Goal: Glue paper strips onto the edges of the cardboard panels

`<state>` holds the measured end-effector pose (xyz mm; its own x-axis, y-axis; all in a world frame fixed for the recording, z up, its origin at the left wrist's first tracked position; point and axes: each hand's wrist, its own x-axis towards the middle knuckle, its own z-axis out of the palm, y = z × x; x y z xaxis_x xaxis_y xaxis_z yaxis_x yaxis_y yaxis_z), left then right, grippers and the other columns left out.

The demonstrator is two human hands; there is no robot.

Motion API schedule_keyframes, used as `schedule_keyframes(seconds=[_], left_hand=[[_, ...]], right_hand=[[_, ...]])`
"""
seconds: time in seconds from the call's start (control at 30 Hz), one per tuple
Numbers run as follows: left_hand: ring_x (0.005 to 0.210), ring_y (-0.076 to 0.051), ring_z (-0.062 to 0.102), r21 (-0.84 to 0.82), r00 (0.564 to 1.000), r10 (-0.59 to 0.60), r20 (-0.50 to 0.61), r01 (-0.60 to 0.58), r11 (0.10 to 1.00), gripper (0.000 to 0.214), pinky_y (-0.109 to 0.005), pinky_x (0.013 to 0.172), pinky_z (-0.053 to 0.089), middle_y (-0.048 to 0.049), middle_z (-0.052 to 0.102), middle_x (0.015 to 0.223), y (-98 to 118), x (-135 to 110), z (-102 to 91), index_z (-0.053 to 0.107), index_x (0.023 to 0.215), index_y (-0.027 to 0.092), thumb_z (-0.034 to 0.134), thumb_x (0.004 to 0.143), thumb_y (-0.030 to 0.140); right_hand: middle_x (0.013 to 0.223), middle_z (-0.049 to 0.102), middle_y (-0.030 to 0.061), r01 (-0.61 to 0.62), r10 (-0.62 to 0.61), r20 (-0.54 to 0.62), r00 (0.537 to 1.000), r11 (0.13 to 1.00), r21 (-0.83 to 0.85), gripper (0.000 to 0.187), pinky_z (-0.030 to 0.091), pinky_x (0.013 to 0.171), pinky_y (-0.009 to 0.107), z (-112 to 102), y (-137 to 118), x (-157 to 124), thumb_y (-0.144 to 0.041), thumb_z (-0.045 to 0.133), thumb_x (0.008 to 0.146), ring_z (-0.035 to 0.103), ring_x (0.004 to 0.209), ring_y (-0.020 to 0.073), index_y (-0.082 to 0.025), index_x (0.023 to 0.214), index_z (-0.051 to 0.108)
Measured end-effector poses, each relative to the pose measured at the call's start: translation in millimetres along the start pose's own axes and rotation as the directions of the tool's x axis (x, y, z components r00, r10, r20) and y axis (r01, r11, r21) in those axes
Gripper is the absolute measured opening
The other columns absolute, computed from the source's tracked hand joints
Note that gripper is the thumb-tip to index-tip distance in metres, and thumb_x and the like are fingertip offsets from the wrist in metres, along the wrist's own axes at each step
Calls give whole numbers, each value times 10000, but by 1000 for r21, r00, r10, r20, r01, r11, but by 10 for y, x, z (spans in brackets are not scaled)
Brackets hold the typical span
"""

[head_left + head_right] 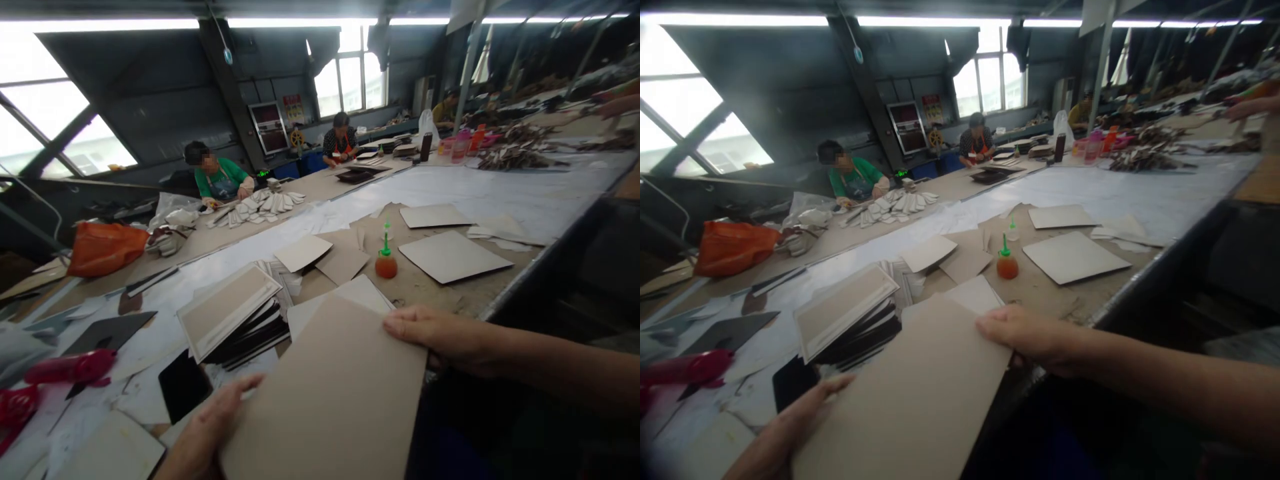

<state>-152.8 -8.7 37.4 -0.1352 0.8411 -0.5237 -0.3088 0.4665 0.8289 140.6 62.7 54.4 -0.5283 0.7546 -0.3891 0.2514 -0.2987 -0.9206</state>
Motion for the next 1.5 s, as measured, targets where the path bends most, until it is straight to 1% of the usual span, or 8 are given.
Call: schedule_keyframes(seconds=[0.17,0.33,0.57,0.73,0.93,1.17,1.3,1.5], left_hand=[[556,-148,597,-52,992,121,34,-119,991,386,-239,543,481,-54,662,642,-13,54,94,582,929,136,688,653,384],[588,-102,568,89,976,199,94,-207,974,257,-197,582,460,-27,636,661,-79,158,223,610,825,125,664,692,338],[505,-80,502,92,986,159,48,-163,982,275,-193,509,411,8,581,566,-307,323,267,578,769,125,708,624,319],[506,-64,458,144,992,120,36,-124,982,285,-181,507,381,28,548,551,-438,335,196,591,760,127,693,639,364],[529,-64,439,229,986,164,0,-159,960,335,-184,508,364,29,556,592,-382,440,94,606,793,131,695,628,409],[553,-75,473,310,950,313,-4,-297,903,342,-187,530,379,32,577,591,-151,540,154,603,840,144,687,642,410],[506,-80,470,450,950,308,42,-293,844,312,-198,505,387,39,548,524,-204,558,203,585,756,141,654,648,425],[468,-95,491,559,971,231,54,-221,799,292,-214,478,392,33,540,482,-333,654,205,552,686,148,615,639,429]], right_hand=[[584,415,-34,115,-59,-353,934,984,139,366,198,363,157,-117,116,102,-515,553,758,274,428,43,-150,773,536],[568,408,-38,154,-54,-439,897,969,195,381,219,348,152,-88,285,215,-527,613,692,299,427,45,-162,727,511],[530,391,-53,16,-2,-421,907,999,31,436,233,367,170,-58,441,190,-608,504,725,309,420,55,-173,733,485],[574,423,-36,-96,37,-306,951,979,-180,444,280,405,200,-116,460,137,-610,404,772,354,462,84,-177,753,497],[562,424,-28,-73,-2,-139,990,842,-534,450,322,461,219,-239,318,171,-571,335,817,407,494,104,-175,656,474],[487,408,-51,-127,-142,-340,930,742,-658,421,288,460,213,-341,103,305,-570,412,782,392,458,95,-196,588,395],[544,444,-30,-97,-251,-291,923,580,-809,395,286,500,225,-360,243,319,-512,393,813,433,534,118,-194,577,396],[574,482,-8,-176,-162,-279,947,464,-868,359,284,520,231,-311,381,334,-465,373,828,462,557,138,-196,593,408]])
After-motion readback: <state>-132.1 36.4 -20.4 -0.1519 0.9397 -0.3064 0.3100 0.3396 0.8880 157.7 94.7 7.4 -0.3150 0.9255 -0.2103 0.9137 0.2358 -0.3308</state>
